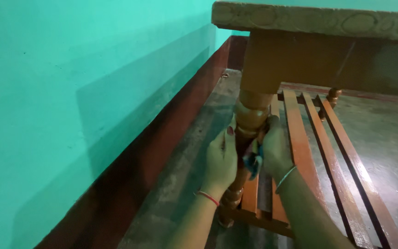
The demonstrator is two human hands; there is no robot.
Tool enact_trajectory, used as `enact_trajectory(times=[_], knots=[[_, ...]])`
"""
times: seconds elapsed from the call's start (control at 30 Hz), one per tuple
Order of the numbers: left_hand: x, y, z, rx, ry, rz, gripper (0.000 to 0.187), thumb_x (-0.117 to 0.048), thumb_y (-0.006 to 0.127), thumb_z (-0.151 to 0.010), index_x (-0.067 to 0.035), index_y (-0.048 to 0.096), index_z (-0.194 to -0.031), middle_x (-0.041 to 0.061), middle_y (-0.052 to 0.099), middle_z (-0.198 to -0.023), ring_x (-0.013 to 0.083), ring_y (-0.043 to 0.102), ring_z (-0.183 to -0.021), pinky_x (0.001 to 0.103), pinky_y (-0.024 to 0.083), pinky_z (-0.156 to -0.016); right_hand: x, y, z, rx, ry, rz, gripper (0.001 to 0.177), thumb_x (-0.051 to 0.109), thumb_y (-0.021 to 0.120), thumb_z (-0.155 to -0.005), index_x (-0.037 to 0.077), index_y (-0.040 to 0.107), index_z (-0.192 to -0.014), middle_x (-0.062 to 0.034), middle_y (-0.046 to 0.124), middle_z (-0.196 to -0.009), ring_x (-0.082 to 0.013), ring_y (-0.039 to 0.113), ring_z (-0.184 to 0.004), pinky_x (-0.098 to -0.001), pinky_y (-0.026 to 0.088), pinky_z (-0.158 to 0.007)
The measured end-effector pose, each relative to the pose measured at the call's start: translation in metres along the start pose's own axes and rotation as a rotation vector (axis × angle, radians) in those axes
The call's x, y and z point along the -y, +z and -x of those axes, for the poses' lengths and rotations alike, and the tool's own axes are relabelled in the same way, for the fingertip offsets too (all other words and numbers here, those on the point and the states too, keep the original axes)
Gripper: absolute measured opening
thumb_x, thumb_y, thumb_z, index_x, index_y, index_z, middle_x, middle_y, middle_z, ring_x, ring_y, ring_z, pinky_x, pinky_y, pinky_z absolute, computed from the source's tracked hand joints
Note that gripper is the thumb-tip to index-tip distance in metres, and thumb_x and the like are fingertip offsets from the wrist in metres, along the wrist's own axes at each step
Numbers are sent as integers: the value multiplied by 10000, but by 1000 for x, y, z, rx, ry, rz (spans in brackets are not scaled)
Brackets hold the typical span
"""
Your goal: The person wipes the edges and legs of a wooden table using a cloth. They systematically clean the tabletop edge, the carved details, and the lower slatted shelf, moving around the table to reach different sides.
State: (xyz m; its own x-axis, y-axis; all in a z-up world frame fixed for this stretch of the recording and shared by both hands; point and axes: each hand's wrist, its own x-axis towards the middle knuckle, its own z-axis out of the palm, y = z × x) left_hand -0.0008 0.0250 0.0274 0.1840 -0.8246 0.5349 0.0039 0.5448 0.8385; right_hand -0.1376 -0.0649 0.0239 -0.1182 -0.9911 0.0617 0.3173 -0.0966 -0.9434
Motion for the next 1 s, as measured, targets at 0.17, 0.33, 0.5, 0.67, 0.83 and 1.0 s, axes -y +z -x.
enact_trajectory(times=[0.17, 0.33, 0.5, 0.67, 0.83, 1.0], knots=[[-1, 1, 2, -39, 76, -133, 464, -298, 385, -1091, -4, 604, -1376, 206, 674, -1327, 363, 642, -1258, 388, 494, -1039, -9, -9, -19, 1, 48, 120, 374, 372, 391, -1113, 86, 493, -895, -37, 439, -721, -189, 474, -673, -359, 449, -657], [15, 3, 1, -172, 350, -432, 403, -227, 433, -1079, -4, 672, -1314, 238, 652, -1291, 450, 536, -1201, 496, 391, -1060, -41, 1, 29, 57, -368, 130, 479, 333, 314, -1075, 53, 397, -1455, -119, 542, -1320, -242, 538, -1197, -377, 437, -1015], [29, 6, -5, -228, 373, -429, 346, -229, 485, -1069, 8, 687, -1221, 236, 667, -1255, 438, 578, -1177, 500, 420, -1050, -62, 9, 72, -159, -724, 688, 624, 203, 466, -1068, 30, 220, -1615, -278, 400, -1408, -448, 481, -1250, -493, 390, -1078], [23, 1, -3, -129, 400, -331, 371, -213, 444, -1085, 13, 651, -1295, 245, 667, -1250, 446, 626, -1146, 478, 476, -1006, -61, 1, 105, -106, -727, 722, 640, 135, 591, -963, 76, 308, -1534, -292, 384, -1400, -443, 501, -1226, -471, 430, -1026], [21, -9, 17, 38, 260, -199, 456, -252, 400, -1110, -4, 489, -1482, 227, 617, -1348, 392, 589, -1251, 436, 454, -1052, -48, -15, 132, 142, -296, 296, 676, 58, 570, -865, 173, 394, -1508, -216, 470, -1414, -368, 537, -1230, -443, 472, -1028], [25, -11, 64, 92, -553, 705, 536, -395, 464, -1013, -190, 452, -1508, 6, 645, -1304, 141, 622, -1147, 311, 491, -994, -40, -21, 129, 88, 130, -463, 588, 224, 492, -890, 204, 384, -1467, -115, 529, -1381, -255, 577, -1188, -401, 489, -996]])
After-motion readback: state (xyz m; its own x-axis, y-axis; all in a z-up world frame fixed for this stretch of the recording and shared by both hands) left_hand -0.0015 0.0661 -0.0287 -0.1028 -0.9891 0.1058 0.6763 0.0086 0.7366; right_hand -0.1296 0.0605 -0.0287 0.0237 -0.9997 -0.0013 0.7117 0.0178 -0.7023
